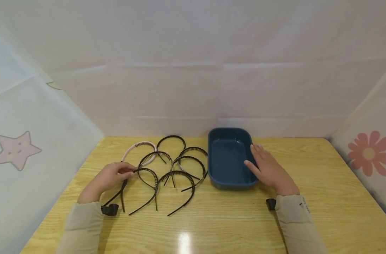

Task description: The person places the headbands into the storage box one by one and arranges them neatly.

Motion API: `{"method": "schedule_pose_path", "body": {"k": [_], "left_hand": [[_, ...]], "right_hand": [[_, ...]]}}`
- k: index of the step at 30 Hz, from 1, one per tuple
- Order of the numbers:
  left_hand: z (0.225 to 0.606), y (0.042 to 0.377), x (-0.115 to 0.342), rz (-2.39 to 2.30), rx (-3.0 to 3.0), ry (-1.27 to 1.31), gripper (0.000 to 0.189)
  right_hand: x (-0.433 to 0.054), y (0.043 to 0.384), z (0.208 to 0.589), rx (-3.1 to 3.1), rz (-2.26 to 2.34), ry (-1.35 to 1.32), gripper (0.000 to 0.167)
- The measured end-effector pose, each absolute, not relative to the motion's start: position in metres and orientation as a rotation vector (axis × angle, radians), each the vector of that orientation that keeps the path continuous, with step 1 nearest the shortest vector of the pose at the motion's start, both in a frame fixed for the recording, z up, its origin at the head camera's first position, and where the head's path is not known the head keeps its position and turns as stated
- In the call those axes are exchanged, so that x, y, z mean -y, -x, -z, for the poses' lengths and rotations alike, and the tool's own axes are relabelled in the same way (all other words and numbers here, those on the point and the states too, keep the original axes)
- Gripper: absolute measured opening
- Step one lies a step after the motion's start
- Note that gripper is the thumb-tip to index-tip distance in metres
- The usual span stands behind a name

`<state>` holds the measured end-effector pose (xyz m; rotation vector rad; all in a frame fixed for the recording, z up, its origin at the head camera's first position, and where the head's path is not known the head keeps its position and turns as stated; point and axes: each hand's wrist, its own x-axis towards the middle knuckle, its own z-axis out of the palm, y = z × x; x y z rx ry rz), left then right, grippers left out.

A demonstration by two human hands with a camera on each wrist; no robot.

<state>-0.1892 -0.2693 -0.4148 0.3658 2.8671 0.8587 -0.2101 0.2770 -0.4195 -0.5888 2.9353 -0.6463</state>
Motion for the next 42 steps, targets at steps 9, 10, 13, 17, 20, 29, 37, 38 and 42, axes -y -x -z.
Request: {"method": "schedule_pose_path", "body": {"k": [9,10,13,17,20,29,37,38,42], "left_hand": [[0.413,0.191,0.273,-0.959,-2.864,-0.407,0.021],[0.413,0.191,0.273,-0.973,-2.860,-0.411,0.022],[0.410,0.191,0.271,-1.004,-2.850,-0.413,0.022],[0.407,0.190,0.267,-1.089,-2.804,-0.398,0.024],[0.408,0.190,0.263,-1.198,-2.736,-0.364,0.027],[0.421,0.194,0.245,-1.473,-2.548,-0.195,0.034],[0.425,0.194,0.221,-1.763,-2.325,-0.007,0.043],[0.426,0.195,0.218,-1.797,-2.300,0.013,0.043],[0.429,0.196,0.206,-1.880,-2.245,0.058,0.044]], "right_hand": [[-0.277,0.209,0.419,-2.963,0.581,0.605,0.077],[-0.277,0.209,0.419,-2.965,0.580,0.607,0.077],[-0.278,0.209,0.419,-2.968,0.575,0.611,0.077],[-0.278,0.209,0.419,-2.961,0.586,0.606,0.077],[-0.279,0.209,0.420,-2.953,0.601,0.599,0.078],[-0.279,0.210,0.421,-2.958,0.603,0.582,0.079],[-0.278,0.211,0.422,-2.964,0.612,0.592,0.080],[-0.278,0.211,0.422,-2.964,0.615,0.595,0.080],[-0.278,0.210,0.421,-2.965,0.614,0.603,0.080]]}}
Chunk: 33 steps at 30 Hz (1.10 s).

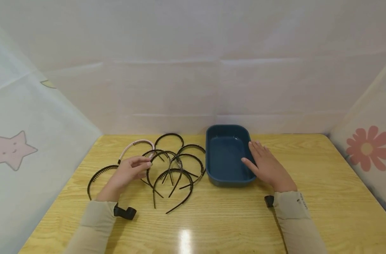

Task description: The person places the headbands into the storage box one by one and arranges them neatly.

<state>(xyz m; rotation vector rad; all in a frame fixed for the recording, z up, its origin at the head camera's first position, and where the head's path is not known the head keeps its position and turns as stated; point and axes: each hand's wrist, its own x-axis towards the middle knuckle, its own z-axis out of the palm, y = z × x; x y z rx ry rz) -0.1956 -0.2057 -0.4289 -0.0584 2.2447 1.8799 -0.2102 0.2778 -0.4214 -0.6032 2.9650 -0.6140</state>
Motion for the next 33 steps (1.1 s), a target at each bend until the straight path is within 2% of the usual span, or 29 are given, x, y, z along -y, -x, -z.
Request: {"method": "schedule_pose_path", "body": {"k": [7,14,26,33], "left_hand": [[0.426,0.197,0.181,-1.977,-2.170,0.076,0.044],[0.416,0.202,0.156,-2.043,-2.148,0.045,0.037],[0.397,0.213,0.110,-2.132,-2.068,-0.023,0.040],[0.397,0.220,0.082,-2.156,-2.036,-0.055,0.034]], "right_hand": [[-0.277,0.210,0.421,-2.972,0.599,0.610,0.081],[-0.278,0.211,0.421,-2.980,0.588,0.609,0.081],[-0.278,0.210,0.421,-2.974,0.616,0.616,0.081],[-0.278,0.212,0.422,-3.008,0.583,0.657,0.072]]}}
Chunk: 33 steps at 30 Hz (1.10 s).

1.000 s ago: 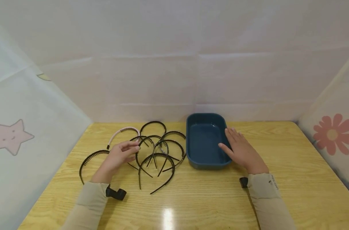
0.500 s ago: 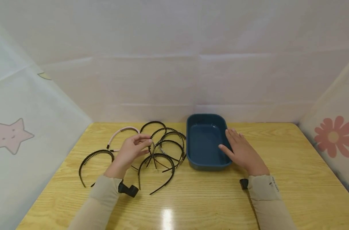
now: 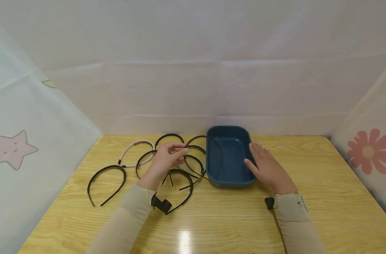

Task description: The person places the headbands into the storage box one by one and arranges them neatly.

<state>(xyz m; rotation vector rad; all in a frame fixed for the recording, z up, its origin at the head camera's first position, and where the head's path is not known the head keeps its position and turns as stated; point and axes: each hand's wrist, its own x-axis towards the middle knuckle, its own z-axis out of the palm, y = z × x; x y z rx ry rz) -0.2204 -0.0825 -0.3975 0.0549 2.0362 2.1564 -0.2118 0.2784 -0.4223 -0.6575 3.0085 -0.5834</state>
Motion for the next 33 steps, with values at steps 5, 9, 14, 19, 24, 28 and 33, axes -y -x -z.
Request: {"method": "schedule_pose_path", "body": {"k": [5,9,14,19,24,28,33], "left_hand": [[0.401,0.225,0.065,-2.168,-2.010,-0.081,0.035],[0.402,0.227,0.049,-2.140,-2.073,-0.094,0.034],[0.404,0.229,0.031,-2.084,-2.181,-0.112,0.033],[0.408,0.232,0.020,-2.048,-2.240,-0.101,0.034],[0.407,0.230,0.010,-2.001,-2.308,-0.126,0.033],[0.408,0.231,0.001,-1.875,-2.473,-0.191,0.032],[0.407,0.232,-0.009,-1.603,-2.770,-0.298,0.030]], "right_hand": [[-0.281,0.213,0.425,-2.994,0.573,0.653,0.066],[-0.281,0.214,0.426,-2.988,0.580,0.650,0.066],[-0.281,0.214,0.424,-2.987,0.574,0.653,0.066],[-0.280,0.214,0.425,-2.989,0.571,0.651,0.066],[-0.277,0.213,0.425,-3.001,0.578,0.655,0.066],[-0.277,0.212,0.423,-2.996,0.579,0.652,0.065],[-0.278,0.212,0.422,-2.985,0.576,0.645,0.066]]}}
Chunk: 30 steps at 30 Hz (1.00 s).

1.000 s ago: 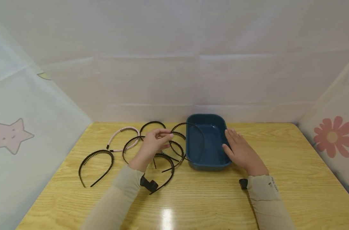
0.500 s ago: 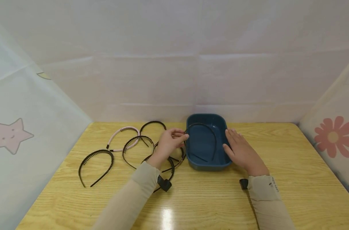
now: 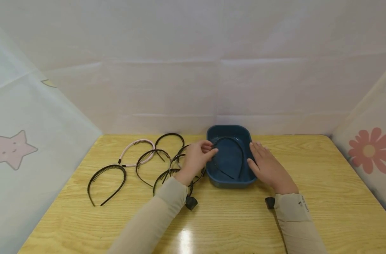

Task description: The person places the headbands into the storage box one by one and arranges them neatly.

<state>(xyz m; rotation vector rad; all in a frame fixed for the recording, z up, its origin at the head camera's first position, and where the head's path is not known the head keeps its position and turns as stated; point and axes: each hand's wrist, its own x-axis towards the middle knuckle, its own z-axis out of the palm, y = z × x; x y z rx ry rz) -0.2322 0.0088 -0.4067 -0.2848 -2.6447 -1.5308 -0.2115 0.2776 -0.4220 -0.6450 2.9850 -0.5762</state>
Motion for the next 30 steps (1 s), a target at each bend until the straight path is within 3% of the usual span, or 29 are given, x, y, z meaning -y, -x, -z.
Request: {"method": "schedule_pose_path", "body": {"k": [8,30], "left_hand": [[0.406,0.228,-0.018,1.109,2.701,0.395,0.030],[0.381,0.205,0.006,1.041,2.749,0.572,0.030]], "right_hand": [[-0.278,0.212,0.424,-2.976,0.598,0.646,0.066],[-0.278,0.213,0.423,-2.975,0.598,0.618,0.068]]}}
